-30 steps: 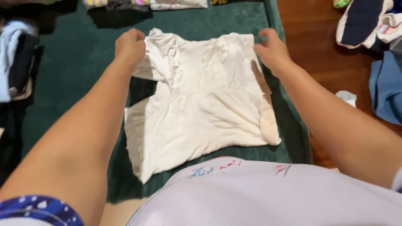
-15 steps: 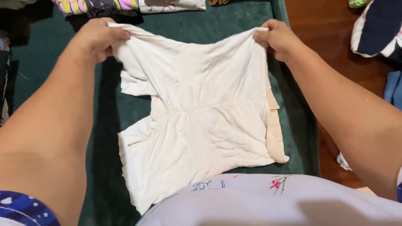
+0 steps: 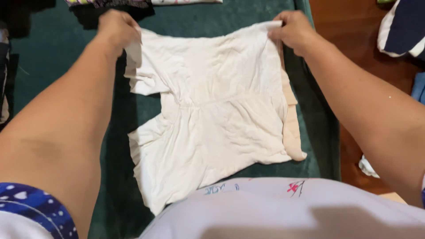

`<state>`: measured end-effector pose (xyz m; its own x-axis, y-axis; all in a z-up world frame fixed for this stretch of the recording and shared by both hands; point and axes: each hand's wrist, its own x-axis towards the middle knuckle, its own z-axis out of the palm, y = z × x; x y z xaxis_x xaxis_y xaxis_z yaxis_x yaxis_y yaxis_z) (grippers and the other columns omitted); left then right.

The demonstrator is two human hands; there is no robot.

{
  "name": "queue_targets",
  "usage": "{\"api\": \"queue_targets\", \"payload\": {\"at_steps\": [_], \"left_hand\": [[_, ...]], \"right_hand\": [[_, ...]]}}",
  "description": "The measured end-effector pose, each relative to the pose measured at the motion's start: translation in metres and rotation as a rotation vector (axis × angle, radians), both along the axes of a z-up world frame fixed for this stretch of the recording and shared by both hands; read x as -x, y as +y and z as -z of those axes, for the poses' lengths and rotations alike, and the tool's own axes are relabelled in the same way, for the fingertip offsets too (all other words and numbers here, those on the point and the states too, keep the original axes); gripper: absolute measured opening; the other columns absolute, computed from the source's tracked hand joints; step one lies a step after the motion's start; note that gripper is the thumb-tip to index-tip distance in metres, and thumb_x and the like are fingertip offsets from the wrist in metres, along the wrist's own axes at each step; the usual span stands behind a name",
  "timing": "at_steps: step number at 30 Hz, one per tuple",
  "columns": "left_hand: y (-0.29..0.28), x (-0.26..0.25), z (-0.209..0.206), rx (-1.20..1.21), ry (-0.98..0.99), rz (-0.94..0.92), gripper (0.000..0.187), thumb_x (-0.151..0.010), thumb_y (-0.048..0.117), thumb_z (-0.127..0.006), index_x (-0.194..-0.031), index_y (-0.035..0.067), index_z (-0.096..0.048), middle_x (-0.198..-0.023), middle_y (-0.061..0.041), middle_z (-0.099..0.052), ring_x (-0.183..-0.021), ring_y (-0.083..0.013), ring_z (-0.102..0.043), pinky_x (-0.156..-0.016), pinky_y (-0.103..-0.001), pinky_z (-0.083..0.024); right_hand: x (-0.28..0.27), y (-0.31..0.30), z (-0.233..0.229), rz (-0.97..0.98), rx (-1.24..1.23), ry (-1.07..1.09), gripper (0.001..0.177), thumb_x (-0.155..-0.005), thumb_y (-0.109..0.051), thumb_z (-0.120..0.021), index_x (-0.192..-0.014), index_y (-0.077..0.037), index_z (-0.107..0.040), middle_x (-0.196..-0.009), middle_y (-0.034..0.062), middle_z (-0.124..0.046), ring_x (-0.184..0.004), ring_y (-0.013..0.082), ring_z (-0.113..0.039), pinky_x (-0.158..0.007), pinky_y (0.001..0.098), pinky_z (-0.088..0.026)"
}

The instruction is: The person is folding various items of laundry on a bed or table surface.

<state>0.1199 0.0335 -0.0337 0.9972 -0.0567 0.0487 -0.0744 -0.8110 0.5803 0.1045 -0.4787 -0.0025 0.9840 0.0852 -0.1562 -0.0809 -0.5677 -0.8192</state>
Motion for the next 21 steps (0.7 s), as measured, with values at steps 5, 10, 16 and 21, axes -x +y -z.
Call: {"api": "queue_targets", "payload": {"at_steps": [5, 10, 16, 21], "left_hand": [[0.000, 0.079, -0.068, 0.233, -0.222, -0.046, 0.014, -0.088, 0.005, -0.080, -0.102, 0.006, -0.081, -0.085, -0.004, -0.073, -0.071, -0.0098, -0.064, -0.061, -0.029, -0.050], [-0.009, 0.235, -0.124, 0.211, -0.186, -0.119, 0.014, -0.092, 0.007, -0.078, -0.106, 0.006, -0.080, -0.088, -0.004, -0.074, -0.078, -0.0085, -0.066, -0.070, -0.026, -0.054], [-0.046, 0.367, -0.124, 0.112, -0.072, -0.253, 0.016, -0.090, 0.015, -0.076, -0.103, 0.006, -0.078, -0.091, -0.010, -0.075, -0.080, -0.0188, -0.071, -0.073, -0.033, -0.054], [-0.068, 0.406, -0.110, 0.036, -0.001, -0.271, 0.014, -0.087, 0.017, -0.072, -0.096, 0.008, -0.079, -0.094, -0.013, -0.075, -0.078, -0.0298, -0.073, -0.072, -0.038, -0.056]], "right_hand": [[0.048, -0.015, -0.026, -0.145, -0.005, -0.494, 0.014, -0.096, 0.001, -0.077, -0.109, -0.003, -0.071, -0.103, 0.0042, -0.073, -0.094, 0.0147, -0.070, -0.081, 0.0317, -0.056], [0.182, -0.019, -0.078, -0.053, 0.052, -0.499, 0.010, -0.101, 0.002, -0.070, -0.110, 0.000, -0.065, -0.095, 0.0037, -0.067, -0.085, 0.0118, -0.064, -0.077, 0.0289, -0.052], [0.299, -0.017, -0.078, 0.030, 0.129, -0.392, 0.017, -0.095, 0.001, -0.067, -0.112, -0.001, -0.069, -0.102, 0.0061, -0.070, -0.091, 0.0128, -0.066, -0.081, 0.0280, -0.053], [0.343, -0.010, -0.060, -0.061, 0.244, -0.413, 0.024, -0.085, 0.005, -0.067, -0.107, -0.003, -0.070, -0.105, 0.0109, -0.070, -0.092, 0.0197, -0.070, -0.081, 0.0315, -0.056]]}}
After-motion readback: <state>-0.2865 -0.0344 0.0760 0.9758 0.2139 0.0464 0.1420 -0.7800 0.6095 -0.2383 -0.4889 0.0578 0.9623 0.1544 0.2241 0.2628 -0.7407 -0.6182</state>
